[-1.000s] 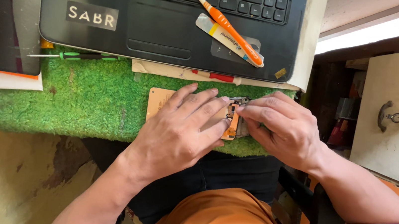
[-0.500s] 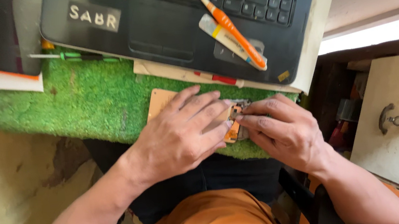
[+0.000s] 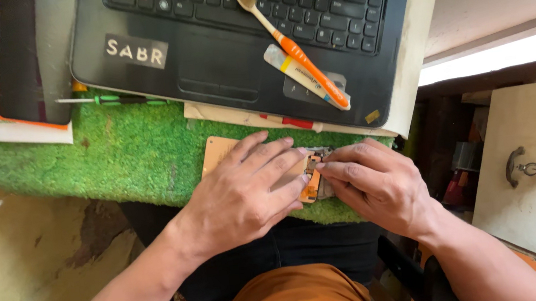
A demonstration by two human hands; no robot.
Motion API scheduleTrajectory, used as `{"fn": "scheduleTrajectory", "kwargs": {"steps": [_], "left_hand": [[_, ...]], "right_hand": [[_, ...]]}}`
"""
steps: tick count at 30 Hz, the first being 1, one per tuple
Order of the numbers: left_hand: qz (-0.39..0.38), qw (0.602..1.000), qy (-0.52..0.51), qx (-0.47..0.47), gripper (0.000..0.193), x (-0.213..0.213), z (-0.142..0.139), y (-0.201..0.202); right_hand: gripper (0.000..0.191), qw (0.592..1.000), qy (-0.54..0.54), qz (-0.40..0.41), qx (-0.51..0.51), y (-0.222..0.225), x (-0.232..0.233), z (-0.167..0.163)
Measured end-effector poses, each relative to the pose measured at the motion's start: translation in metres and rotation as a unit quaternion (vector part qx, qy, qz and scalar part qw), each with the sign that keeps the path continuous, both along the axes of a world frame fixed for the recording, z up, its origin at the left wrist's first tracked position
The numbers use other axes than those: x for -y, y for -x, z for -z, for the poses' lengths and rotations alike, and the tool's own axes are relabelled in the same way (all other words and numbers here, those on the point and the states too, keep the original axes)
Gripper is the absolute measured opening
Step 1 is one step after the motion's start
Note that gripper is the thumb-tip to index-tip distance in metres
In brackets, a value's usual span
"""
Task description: The person cleans the internal components of a disassembled phone using a toothbrush, then works on the phone's internals by hand and presses the back cover onto the phone body, reassembling it on a green mat next to a laptop.
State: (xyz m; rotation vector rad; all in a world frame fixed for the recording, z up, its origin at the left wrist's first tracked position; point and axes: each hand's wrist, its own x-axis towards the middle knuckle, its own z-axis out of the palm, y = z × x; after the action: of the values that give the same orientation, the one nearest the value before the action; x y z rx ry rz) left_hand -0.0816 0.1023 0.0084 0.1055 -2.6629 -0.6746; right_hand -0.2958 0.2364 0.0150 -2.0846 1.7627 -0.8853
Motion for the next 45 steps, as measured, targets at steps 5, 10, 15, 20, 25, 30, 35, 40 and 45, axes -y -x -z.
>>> {"fn": "scheduleTrajectory", "kwargs": {"steps": [5,10,15,20,25,30,35,40,45], "left_hand": [[-0.001,1.000,-0.005,0.000,0.029,0.000,0.000,0.000],[0.000,1.000,-0.004,0.001,0.030,-0.001,0.002,0.000],[-0.003,1.000,0.014,-0.009,0.029,-0.002,0.005,0.000],[-0.004,1.000,0.022,-0.020,0.029,-0.003,0.008,0.001],[-0.005,0.999,0.028,-0.030,0.027,-0.004,0.010,0.000],[-0.003,0.999,0.027,-0.027,0.029,-0.003,0.011,0.000],[-0.002,0.999,0.028,-0.021,0.029,-0.003,0.010,0.000],[-0.005,0.999,0.031,-0.014,0.031,-0.002,0.009,0.001],[-0.016,1.000,0.019,-0.004,0.043,-0.003,0.007,0.000]], "right_hand": [[0.024,1.000,0.002,-0.002,0.006,0.000,0.002,0.001],[0.023,1.000,0.004,-0.001,0.007,0.001,0.001,0.003],[0.024,1.000,0.012,-0.006,0.005,0.002,0.001,0.005],[0.022,1.000,0.006,0.009,0.005,0.001,0.002,0.007],[0.022,1.000,0.003,0.006,0.012,0.002,0.002,0.008],[0.022,1.000,0.006,0.008,0.013,0.003,0.002,0.010],[0.023,1.000,0.008,-0.003,0.023,0.004,0.001,0.010],[0.024,0.999,0.017,-0.016,0.026,0.005,0.002,0.008],[0.022,0.999,0.034,0.007,0.019,0.003,0.001,0.008]]}}
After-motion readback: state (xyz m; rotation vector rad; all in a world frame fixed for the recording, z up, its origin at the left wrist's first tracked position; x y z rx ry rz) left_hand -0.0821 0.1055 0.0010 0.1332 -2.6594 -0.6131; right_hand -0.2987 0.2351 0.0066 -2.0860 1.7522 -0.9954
